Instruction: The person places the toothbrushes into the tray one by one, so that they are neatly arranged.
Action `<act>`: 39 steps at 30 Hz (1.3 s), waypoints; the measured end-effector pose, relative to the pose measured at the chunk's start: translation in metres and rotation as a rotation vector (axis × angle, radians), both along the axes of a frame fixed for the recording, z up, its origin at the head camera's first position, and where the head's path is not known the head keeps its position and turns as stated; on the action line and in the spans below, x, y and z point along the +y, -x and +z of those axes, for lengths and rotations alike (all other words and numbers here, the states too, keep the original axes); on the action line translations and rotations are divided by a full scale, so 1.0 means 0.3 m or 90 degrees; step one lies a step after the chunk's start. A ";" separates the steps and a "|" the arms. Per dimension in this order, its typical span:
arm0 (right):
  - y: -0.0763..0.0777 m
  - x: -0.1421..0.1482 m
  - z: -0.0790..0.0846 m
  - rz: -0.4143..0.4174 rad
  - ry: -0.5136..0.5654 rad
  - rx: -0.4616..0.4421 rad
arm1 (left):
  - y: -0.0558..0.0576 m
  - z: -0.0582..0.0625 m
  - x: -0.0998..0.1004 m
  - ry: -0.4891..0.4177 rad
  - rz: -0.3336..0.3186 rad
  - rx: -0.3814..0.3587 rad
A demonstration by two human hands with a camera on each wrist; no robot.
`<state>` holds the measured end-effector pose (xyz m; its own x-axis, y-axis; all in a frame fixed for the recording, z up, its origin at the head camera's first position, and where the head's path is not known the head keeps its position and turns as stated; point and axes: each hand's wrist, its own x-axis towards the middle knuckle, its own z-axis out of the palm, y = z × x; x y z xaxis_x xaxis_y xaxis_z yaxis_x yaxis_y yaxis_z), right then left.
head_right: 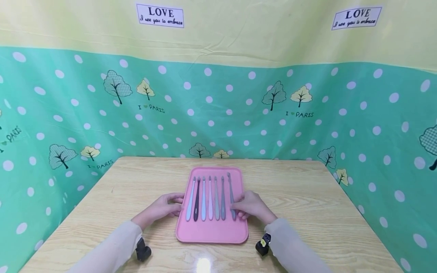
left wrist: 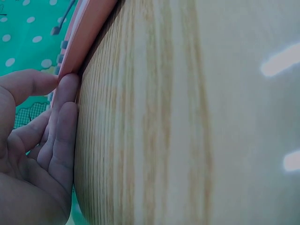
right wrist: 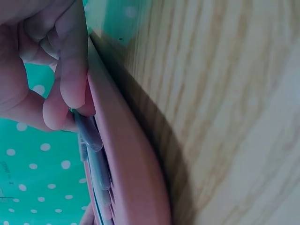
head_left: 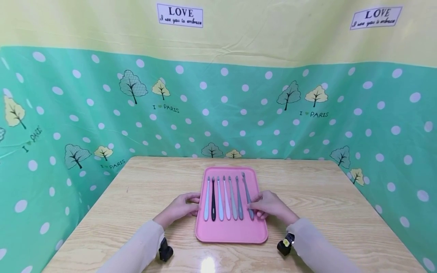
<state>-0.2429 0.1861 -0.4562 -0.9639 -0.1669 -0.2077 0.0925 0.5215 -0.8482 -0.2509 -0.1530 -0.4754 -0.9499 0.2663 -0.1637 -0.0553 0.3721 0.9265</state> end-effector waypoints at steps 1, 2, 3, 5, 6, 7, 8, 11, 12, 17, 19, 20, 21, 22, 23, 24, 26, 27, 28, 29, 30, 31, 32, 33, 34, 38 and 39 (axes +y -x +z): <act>0.001 -0.001 -0.002 -0.001 -0.002 0.001 | 0.000 0.000 0.000 0.001 0.000 0.001; 0.001 -0.001 -0.005 -0.001 -0.004 0.003 | 0.000 0.000 0.001 0.002 0.000 0.000; 0.002 -0.002 -0.007 -0.001 -0.007 0.006 | 0.000 -0.001 0.001 0.003 0.000 0.001; 0.002 -0.002 -0.010 0.002 -0.013 0.010 | 0.002 -0.002 0.001 0.004 0.000 0.002; 0.002 -0.003 -0.010 0.004 -0.016 0.014 | 0.002 -0.003 0.000 0.005 0.000 0.004; 0.003 -0.005 -0.011 0.005 -0.020 0.016 | 0.003 -0.004 0.000 0.004 0.000 0.005; 0.003 -0.005 -0.011 0.006 -0.025 0.019 | 0.003 -0.005 0.001 0.003 -0.001 0.005; 0.001 -0.008 -0.010 0.003 -0.032 0.022 | 0.003 -0.006 0.002 -0.001 -0.002 0.007; 0.000 -0.009 -0.010 0.002 -0.033 0.022 | 0.003 -0.006 0.002 -0.001 -0.002 0.006; -0.002 -0.007 -0.010 0.002 -0.032 0.020 | 0.001 -0.003 0.003 0.001 -0.001 0.001; 0.000 -0.004 -0.013 0.008 -0.031 0.025 | 0.000 0.000 0.002 0.002 -0.001 0.000; 0.001 -0.003 -0.014 0.008 -0.029 0.028 | -0.001 0.001 0.002 0.001 -0.002 -0.001; 0.003 -0.002 -0.016 0.010 -0.028 0.029 | -0.001 0.002 0.001 0.001 -0.003 -0.001; 0.004 -0.001 -0.017 0.012 -0.026 0.030 | -0.001 0.002 0.001 0.000 -0.003 -0.002; 0.006 0.000 -0.019 0.013 -0.025 0.030 | -0.001 0.002 0.000 -0.001 -0.003 -0.002; 0.006 0.001 -0.020 0.015 -0.023 0.033 | -0.001 0.001 -0.001 -0.002 -0.003 -0.002; 0.007 0.001 -0.020 0.016 -0.018 0.032 | -0.001 0.000 -0.002 -0.003 -0.002 -0.003; 0.006 0.001 -0.020 0.019 -0.016 0.032 | -0.001 -0.001 -0.003 -0.003 -0.001 -0.003; 0.006 0.001 -0.019 0.021 -0.016 0.034 | -0.001 -0.001 -0.003 -0.004 -0.001 -0.002; 0.005 0.000 -0.018 0.023 -0.015 0.035 | -0.002 -0.002 -0.003 -0.005 -0.001 -0.002; 0.003 0.000 -0.016 0.025 -0.015 0.036 | -0.002 -0.002 -0.003 -0.005 -0.002 -0.001; 0.002 -0.001 -0.014 0.026 -0.016 0.037 | -0.001 -0.002 -0.003 -0.006 -0.003 -0.001; 0.001 -0.001 -0.012 0.028 -0.018 0.039 | -0.001 -0.002 -0.003 -0.006 -0.004 0.000; 0.000 -0.001 -0.010 0.029 -0.019 0.039 | -0.001 -0.003 -0.004 -0.006 -0.005 0.001; -0.002 -0.001 -0.009 0.029 -0.020 0.039 | -0.001 -0.003 -0.004 -0.006 -0.006 0.001; -0.006 -0.001 -0.003 0.031 -0.021 0.034 | -0.002 0.000 -0.004 -0.005 -0.008 0.004; -0.007 0.000 -0.002 0.032 -0.020 0.034 | -0.002 0.001 -0.003 -0.004 -0.007 0.003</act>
